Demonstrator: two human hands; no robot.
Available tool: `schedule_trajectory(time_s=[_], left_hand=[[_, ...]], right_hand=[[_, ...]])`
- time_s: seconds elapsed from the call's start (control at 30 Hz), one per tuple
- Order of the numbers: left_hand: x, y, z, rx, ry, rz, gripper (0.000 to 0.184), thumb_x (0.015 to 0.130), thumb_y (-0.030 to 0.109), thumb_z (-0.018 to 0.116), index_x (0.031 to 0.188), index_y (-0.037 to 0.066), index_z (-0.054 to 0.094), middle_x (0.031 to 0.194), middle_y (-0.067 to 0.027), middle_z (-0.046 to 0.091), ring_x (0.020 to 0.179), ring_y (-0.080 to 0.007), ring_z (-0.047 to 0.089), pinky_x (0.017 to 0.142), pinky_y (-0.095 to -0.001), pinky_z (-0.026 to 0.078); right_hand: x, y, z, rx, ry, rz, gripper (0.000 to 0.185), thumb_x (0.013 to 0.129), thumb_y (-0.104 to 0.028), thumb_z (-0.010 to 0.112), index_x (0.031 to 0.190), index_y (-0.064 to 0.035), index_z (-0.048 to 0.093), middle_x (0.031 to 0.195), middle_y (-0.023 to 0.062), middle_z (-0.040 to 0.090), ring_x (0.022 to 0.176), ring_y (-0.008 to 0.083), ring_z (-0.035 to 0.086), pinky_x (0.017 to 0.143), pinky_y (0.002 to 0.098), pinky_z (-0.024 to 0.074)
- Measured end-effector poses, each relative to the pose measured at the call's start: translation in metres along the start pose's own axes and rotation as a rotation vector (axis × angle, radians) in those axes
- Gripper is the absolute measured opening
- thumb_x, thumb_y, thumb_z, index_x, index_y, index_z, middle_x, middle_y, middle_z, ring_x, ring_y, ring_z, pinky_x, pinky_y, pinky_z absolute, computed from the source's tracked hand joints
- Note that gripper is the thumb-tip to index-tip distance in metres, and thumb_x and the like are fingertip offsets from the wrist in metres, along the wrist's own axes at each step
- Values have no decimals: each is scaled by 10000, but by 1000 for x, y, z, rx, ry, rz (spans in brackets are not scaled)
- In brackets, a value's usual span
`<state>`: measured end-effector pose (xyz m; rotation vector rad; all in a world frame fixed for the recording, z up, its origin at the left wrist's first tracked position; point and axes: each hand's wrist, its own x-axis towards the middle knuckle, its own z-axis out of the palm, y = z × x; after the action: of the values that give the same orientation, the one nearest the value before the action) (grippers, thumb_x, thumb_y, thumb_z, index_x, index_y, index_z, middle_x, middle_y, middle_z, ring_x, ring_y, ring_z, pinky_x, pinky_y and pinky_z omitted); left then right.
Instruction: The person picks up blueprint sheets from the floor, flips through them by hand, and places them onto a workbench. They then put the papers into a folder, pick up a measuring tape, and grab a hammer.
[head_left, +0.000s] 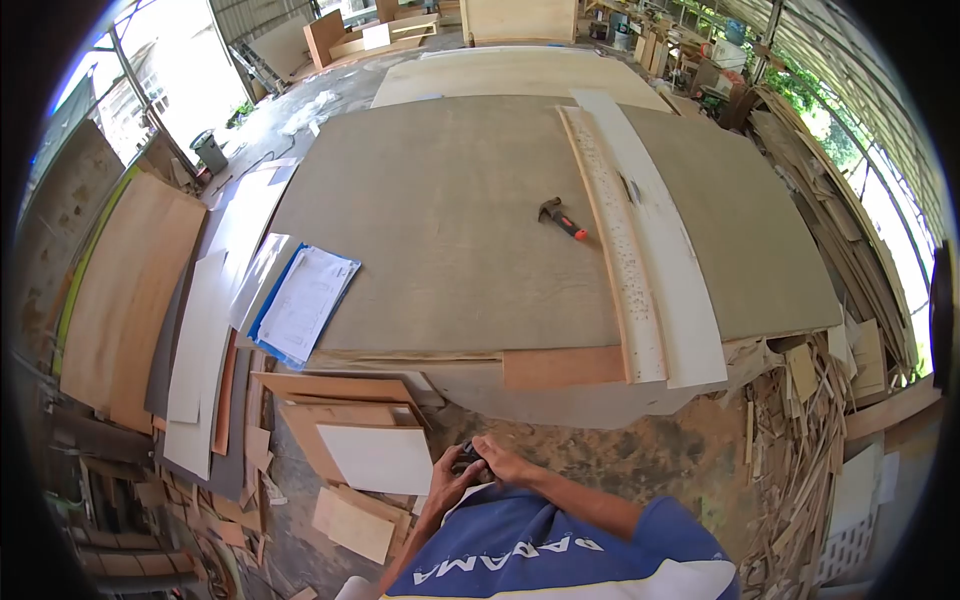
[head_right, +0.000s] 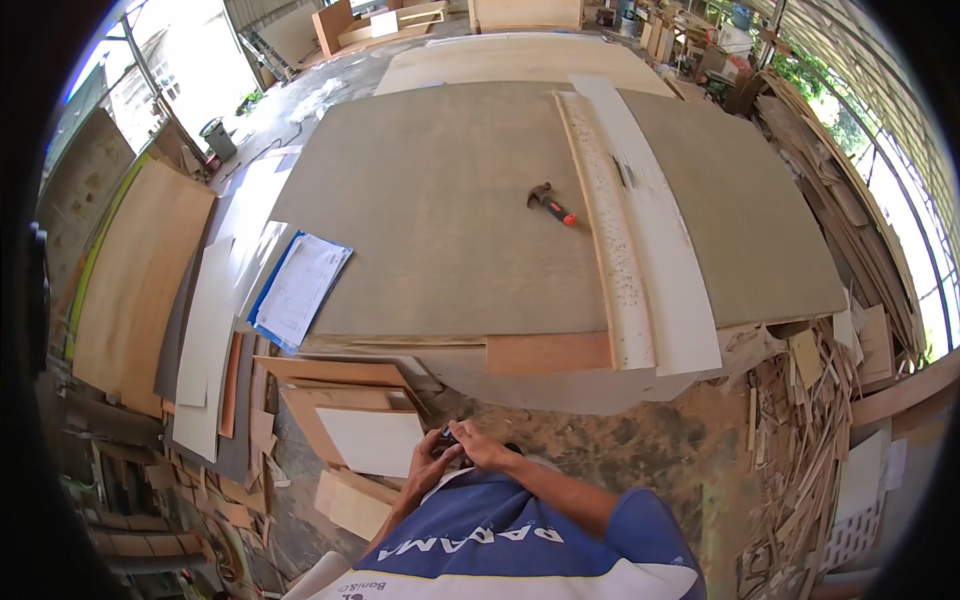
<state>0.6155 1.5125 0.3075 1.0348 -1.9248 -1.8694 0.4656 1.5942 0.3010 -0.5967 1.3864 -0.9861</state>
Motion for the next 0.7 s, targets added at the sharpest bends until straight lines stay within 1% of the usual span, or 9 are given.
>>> schedule_trajectory(time_s=[0.07, 0.17, 0.23, 0.27, 0.33, 0.4, 0.47, 0.5, 0.7], left_hand=[[-9, -5, -7, -58, 18, -66, 403, 841, 231, 748, 1140, 4, 601, 1032, -92, 650, 919, -161, 621, 811, -301, 490], [-24, -15, -18, -209, 76, -56, 353, 895, 216, 688, 1162, 14, 574, 1014, -65, 646, 914, -145, 616, 823, -290, 488], [-34, -31, -26, -391, 86, -88, 321, 914, 151, 655, 1190, 17, 560, 1045, -61, 636, 953, -149, 611, 842, -290, 495], [-39, -35, -29, -401, 87, -86, 321, 914, 151, 655, 1190, 17, 560, 1045, -61, 636, 953, -149, 611, 842, -290, 495], [-50, -40, -33, -854, 114, -215, 338, 907, 121, 652, 1207, 9, 544, 1096, -90, 615, 995, -175, 608, 857, -302, 508], [-60, -40, -36, -895, 139, -217, 356, 903, 92, 644, 1220, 4, 508, 1123, -111, 589, 1010, -201, 610, 846, -319, 526], [-68, -40, -39, -966, 110, -219, 385, 896, 83, 647, 1230, 8, 471, 1110, -111, 581, 997, -207, 612, 820, -320, 532], [-70, -38, -41, -957, 110, -240, 377, 889, 80, 655, 1207, 17, 463, 1099, -108, 581, 1001, -211, 610, 799, -323, 538], [-79, -32, -40, -878, 114, -269, 376, 872, 89, 693, 1174, 56, 472, 1039, -90, 595, 961, -163, 597, 793, -278, 499]], right_hand=[[1, 2, 12, -62, -13, -49, 610, 995, -597, 303, 1273, -64, 408, 716, 61, 507, 544, 119, 535, 405, 264, 420], [5, 8, 31, -397, -58, -139, 611, 1007, -558, 319, 1337, -51, 404, 801, 135, 587, 675, 228, 616, 558, 352, 501], [2, 6, 40, -488, -80, -291, 607, 978, -566, 399, 1288, -48, 466, 927, 208, 641, 857, 360, 637, 775, 434, 496], [-4, -2, 42, -497, -82, -286, 607, 978, -566, 399, 1288, -48, 466, 927, 208, 641, 857, 360, 637, 775, 434, 496], [-19, -26, 49, -753, -147, -182, 641, 919, -605, 480, 1239, -52, 528, 1078, 248, 632, 1037, 421, 583, 907, 460, 437], [-23, -38, 56, -806, -194, -95, 699, 839, -651, 559, 1220, -65, 563, 1123, 230, 599, 1077, 387, 560, 916, 452, 443], [-32, -37, 66, -1039, -45, -269, 682, 806, -639, 606, 1192, -76, 591, 1147, 198, 566, 1131, 364, 516, 939, 443, 441], [-30, -30, 68, -998, 5, -359, 657, 762, -581, 688, 1162, -66, 607, 1111, 168, 560, 1137, 352, 501, 942, 437, 449], [-22, -9, 84, -857, 44, -490, 491, 722, -305, 765, 1096, -26, 613, 1033, 168, 572, 1032, 353, 546, 900, 424, 463]])
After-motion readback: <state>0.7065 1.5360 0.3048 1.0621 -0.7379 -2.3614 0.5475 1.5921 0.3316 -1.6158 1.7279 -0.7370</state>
